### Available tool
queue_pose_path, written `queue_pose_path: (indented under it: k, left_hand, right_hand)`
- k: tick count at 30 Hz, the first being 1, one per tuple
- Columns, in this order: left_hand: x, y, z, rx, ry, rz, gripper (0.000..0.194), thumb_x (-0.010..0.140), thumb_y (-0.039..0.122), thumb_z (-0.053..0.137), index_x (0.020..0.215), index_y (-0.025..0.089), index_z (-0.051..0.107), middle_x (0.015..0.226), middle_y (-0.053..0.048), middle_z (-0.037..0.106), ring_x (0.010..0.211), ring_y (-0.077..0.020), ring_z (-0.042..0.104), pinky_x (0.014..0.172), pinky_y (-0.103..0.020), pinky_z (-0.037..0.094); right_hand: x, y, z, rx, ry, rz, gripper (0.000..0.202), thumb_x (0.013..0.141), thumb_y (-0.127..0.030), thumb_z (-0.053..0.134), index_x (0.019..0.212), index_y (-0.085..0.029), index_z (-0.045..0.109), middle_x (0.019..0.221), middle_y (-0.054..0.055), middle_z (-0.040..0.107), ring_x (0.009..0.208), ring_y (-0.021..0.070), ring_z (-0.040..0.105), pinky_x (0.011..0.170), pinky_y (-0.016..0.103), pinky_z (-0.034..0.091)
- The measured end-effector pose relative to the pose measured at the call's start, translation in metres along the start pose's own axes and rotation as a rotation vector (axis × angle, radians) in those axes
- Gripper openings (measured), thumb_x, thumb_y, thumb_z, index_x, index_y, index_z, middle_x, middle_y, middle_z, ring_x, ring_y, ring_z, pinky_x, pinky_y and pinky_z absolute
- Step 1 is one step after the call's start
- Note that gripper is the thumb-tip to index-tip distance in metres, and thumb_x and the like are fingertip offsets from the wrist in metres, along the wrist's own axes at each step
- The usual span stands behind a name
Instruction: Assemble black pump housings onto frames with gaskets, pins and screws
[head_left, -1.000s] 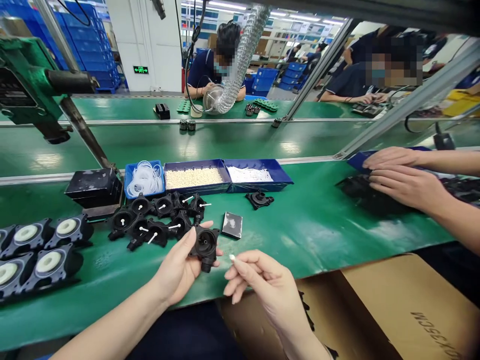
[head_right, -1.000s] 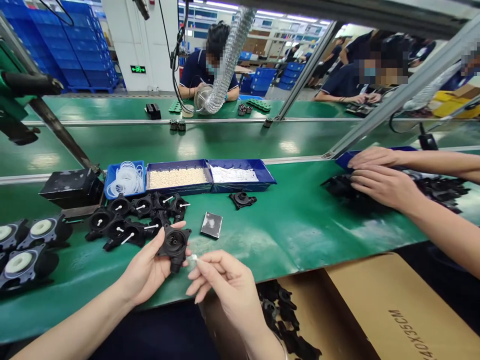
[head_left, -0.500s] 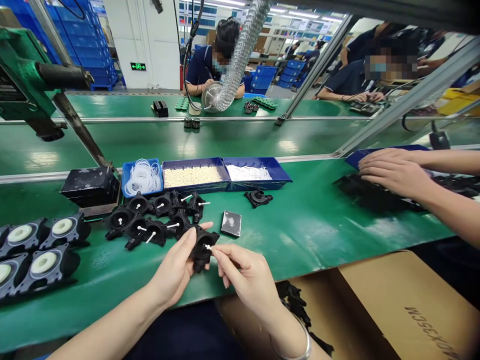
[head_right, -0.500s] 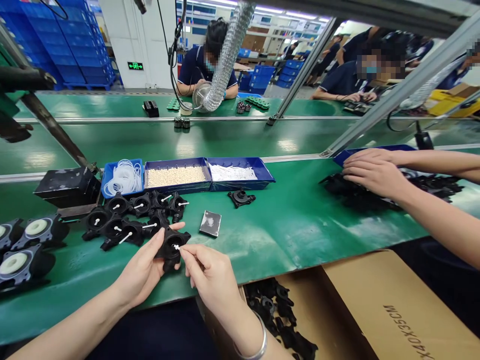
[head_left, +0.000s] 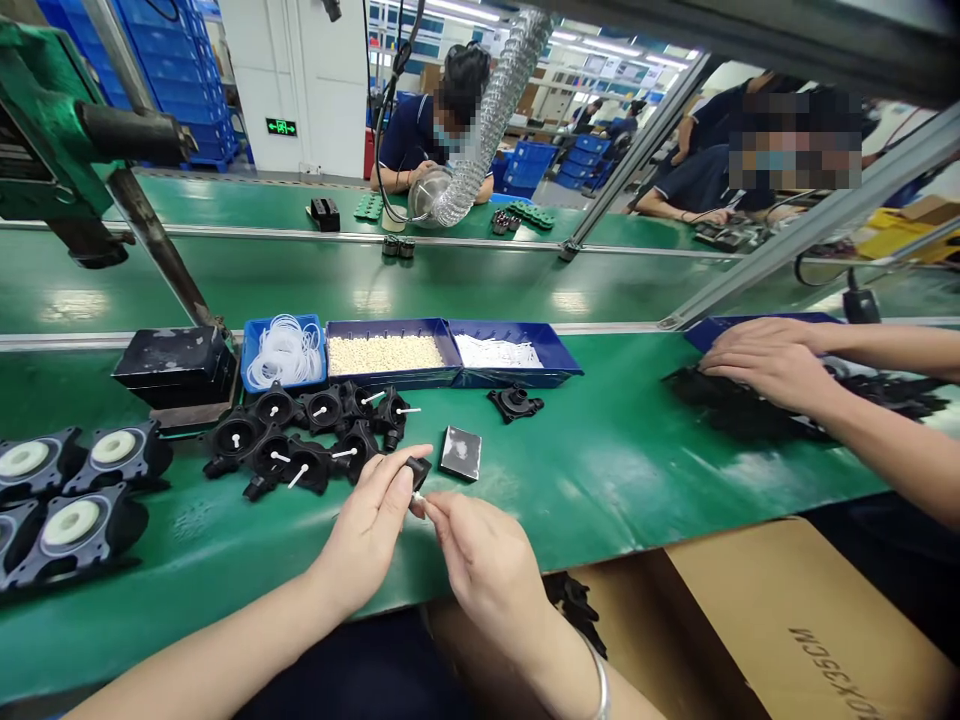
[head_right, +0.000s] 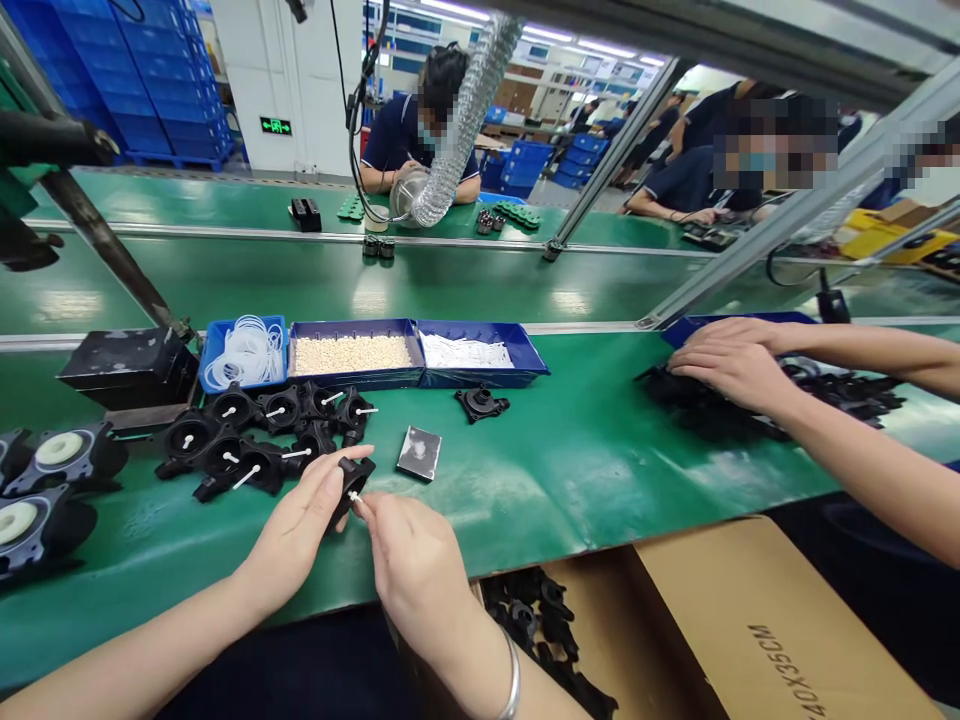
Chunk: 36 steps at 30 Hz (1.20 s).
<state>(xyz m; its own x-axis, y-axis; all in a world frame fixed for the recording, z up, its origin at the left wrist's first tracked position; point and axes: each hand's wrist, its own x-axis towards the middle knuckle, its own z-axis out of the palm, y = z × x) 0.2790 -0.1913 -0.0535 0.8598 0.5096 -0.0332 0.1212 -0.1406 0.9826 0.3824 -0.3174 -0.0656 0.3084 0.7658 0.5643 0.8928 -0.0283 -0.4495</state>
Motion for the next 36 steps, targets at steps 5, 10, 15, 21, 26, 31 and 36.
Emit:
queue_pose_path:
  k: [5,10,15,21,26,31,36]
  left_hand:
    - [0.002,-0.003,0.003,0.111,0.030,0.075,0.043,0.107,0.042,0.030,0.143,0.030,0.050,0.110,-0.006,0.052,0.097,-0.0200,0.054,0.099,-0.041,0.044]
    - [0.004,-0.007,0.010,0.070,0.002,0.053,0.043,0.106,0.043,0.032,0.142,0.030,0.051,0.113,-0.007,0.053,0.093,-0.0200,0.056,0.096,-0.041,0.047]
    - [0.009,-0.005,0.018,0.006,-0.002,0.003,0.045,0.105,0.045,0.033,0.143,0.029,0.050,0.117,-0.009,0.052,0.091,-0.0213,0.057,0.094,-0.044,0.049]
    - [0.023,0.000,0.021,-0.082,-0.045,-0.044,0.053,0.098,0.045,0.049,0.147,0.025,0.049,0.123,-0.011,0.056,0.073,-0.0164,0.054,0.082,-0.040,0.051]
    - [0.027,0.011,0.028,-0.613,-0.105,-0.236,0.049,0.098,0.045,0.052,0.142,0.023,0.049,0.120,-0.010,0.063,0.088,-0.0185,0.061,0.066,-0.028,0.051]
    - [0.033,0.020,0.037,-0.750,-0.135,-0.235,0.040,0.098,0.043,0.055,0.131,0.021,0.057,0.131,-0.010,0.062,0.116,-0.0248,0.062,0.088,-0.034,0.056]
    - [0.047,0.009,0.054,-0.382,-0.071,-0.097,0.043,0.097,0.047,0.051,0.134,0.025,0.059,0.146,-0.008,0.050,0.142,-0.0268,0.041,0.119,-0.046,0.037]
  right_hand:
    - [-0.001,0.003,0.009,-0.079,0.062,-0.048,0.017,0.100,-0.006,0.044,0.104,-0.016,0.057,0.076,0.004,0.064,0.066,0.0170,0.059,0.063,0.029,0.045]
    - [-0.005,0.008,0.011,-0.051,0.083,-0.048,0.018,0.098,-0.003,0.044,0.100,-0.016,0.057,0.074,0.003,0.062,0.063,0.0161,0.056,0.061,0.028,0.043]
    - [-0.008,0.015,0.012,-0.029,0.080,-0.014,0.019,0.099,-0.004,0.042,0.096,-0.017,0.056,0.072,0.003,0.061,0.061,0.0158,0.054,0.060,0.028,0.042]
    - [0.001,0.026,0.002,0.025,0.046,0.041,0.017,0.101,-0.010,0.043,0.098,-0.018,0.058,0.074,0.002,0.064,0.062,0.0145,0.057,0.061,0.027,0.043]
    - [0.005,0.036,-0.021,0.357,0.017,0.359,0.017,0.101,-0.033,0.055,0.112,-0.021,0.062,0.077,-0.001,0.064,0.065,0.0129,0.059,0.064,0.025,0.048]
    - [0.005,0.033,-0.007,1.090,0.369,0.788,0.045,0.095,-0.056,0.060,0.128,-0.025,0.059,0.114,0.005,0.067,0.092,0.0160,0.064,0.079,0.030,0.055]
    - [0.017,0.030,0.023,1.588,0.390,0.899,0.057,0.086,-0.066,0.065,0.127,-0.026,0.063,0.138,0.006,0.062,0.121,0.0257,0.060,0.093,0.042,0.055]
